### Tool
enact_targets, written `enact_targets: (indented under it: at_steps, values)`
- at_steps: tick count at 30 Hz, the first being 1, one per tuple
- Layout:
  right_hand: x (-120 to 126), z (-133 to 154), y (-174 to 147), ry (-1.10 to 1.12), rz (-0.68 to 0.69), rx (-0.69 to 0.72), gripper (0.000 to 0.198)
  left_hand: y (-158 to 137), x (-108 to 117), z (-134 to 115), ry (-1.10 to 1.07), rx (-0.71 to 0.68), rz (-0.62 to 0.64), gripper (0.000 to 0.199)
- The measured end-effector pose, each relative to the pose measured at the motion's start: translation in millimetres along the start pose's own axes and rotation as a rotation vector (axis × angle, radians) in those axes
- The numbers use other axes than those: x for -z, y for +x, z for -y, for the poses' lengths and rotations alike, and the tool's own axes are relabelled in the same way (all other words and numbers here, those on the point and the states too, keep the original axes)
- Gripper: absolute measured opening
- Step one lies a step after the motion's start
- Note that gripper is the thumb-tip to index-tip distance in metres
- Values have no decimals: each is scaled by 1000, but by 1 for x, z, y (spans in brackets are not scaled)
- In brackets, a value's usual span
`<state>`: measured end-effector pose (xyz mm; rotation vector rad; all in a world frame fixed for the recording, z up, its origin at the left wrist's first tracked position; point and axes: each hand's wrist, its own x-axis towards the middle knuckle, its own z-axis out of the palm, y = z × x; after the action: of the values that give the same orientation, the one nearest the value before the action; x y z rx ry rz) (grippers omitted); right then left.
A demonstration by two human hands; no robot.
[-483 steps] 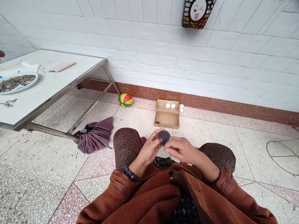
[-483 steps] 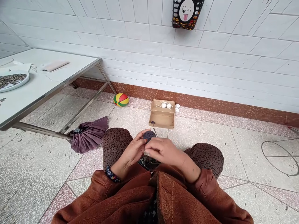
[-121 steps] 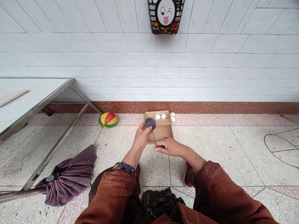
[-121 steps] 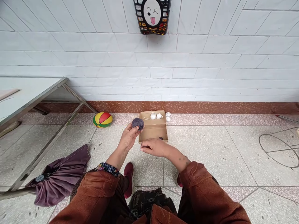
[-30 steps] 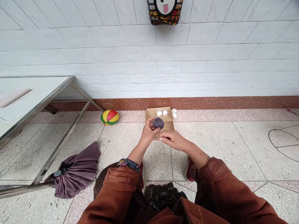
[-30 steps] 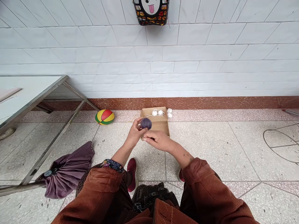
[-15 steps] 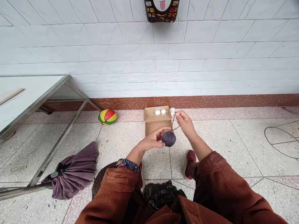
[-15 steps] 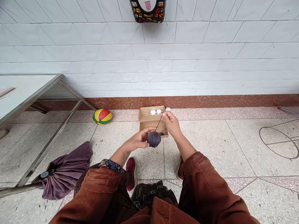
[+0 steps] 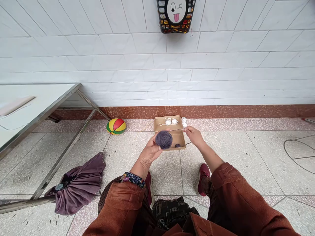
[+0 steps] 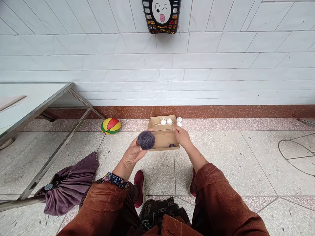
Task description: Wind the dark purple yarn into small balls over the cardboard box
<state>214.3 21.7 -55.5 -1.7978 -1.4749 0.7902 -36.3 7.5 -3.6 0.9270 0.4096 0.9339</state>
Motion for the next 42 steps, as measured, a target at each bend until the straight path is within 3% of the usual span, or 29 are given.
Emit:
enact_targets:
  at_steps: [3, 6, 10, 13, 15, 19, 23, 26, 30, 35, 39, 42]
  values:
    - [-10, 8, -8, -98, 98, 12, 24, 10, 9, -5, -25, -149, -194, 59]
    - [-20, 17, -21, -230, 261, 162, 23, 19, 20, -10, -44, -217, -349, 48]
    - [-30, 32, -41, -200, 568, 446, 23, 26, 33, -6, 52, -175, -565, 39]
    - [-24, 47, -53, -19, 664, 593, 27, 28, 36, 4, 213, -112, -657, 45]
    - [-13, 57, -58, 114, 623, 613, 29, 28, 32, 12, 333, -72, -600, 50]
    - [9, 62, -53, 330, 399, 487, 30, 23, 17, 23, 499, 56, -300, 55]
    - [15, 47, -36, 410, 165, 357, 30, 16, 1, 26, 464, 180, 29, 68]
    - [8, 35, -27, 337, 119, 283, 27, 15, -6, 26, 347, 156, 151, 82]
    - [-5, 30, -26, 233, 147, 233, 22, 17, -7, 26, 146, 126, 59, 67]
    - [-18, 32, -35, 124, 208, 322, 19, 19, -2, 28, 24, 130, -169, 50]
    - [-19, 35, -41, 39, 237, 412, 20, 21, 2, 29, 137, 66, -261, 44]
    - [-16, 42, -46, 64, 300, 469, 19, 24, 9, 31, 376, 6, -349, 44]
